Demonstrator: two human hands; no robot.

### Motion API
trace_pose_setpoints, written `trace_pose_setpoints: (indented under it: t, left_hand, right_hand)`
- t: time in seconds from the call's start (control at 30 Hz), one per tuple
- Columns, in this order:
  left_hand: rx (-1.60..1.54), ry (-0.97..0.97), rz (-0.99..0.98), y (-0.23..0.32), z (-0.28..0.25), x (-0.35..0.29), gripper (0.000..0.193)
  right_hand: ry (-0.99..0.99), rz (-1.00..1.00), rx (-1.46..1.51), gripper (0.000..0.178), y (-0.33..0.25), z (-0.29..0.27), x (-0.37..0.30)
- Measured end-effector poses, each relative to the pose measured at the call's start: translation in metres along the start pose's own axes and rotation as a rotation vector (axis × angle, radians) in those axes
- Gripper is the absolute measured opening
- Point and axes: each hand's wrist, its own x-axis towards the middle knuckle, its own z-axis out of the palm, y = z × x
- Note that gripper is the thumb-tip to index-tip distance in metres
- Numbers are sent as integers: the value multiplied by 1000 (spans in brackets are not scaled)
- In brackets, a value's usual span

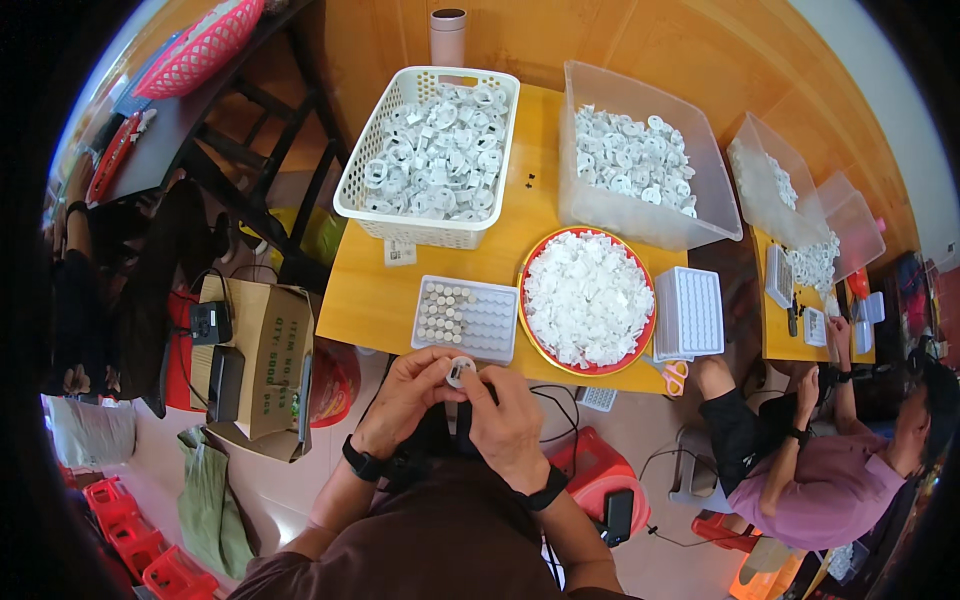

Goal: The person picks up a white plastic base from a basket and a small round component from a tray to fit them together. They then select a white plastic cap from a bowl, snap it onto the base, and place the completed unit into a white tray.

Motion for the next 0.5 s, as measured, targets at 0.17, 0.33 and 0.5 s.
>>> trace_pose_setpoints:
  t: [0.17, 0.33, 0.5]
  left_hand:
    - [91, 44, 11, -8, -15, -3, 24]
    - [-17, 85, 21, -7, -31, -10, 25]
    - [-56, 82, 50, 0, -32, -12, 27]
  right_hand:
    - [-63, -15, 29, 32, -4, 3, 0]
    - [-16, 160, 242, 24, 5, 6, 21]
    - [-53, 113, 174, 17, 35, 36, 42]
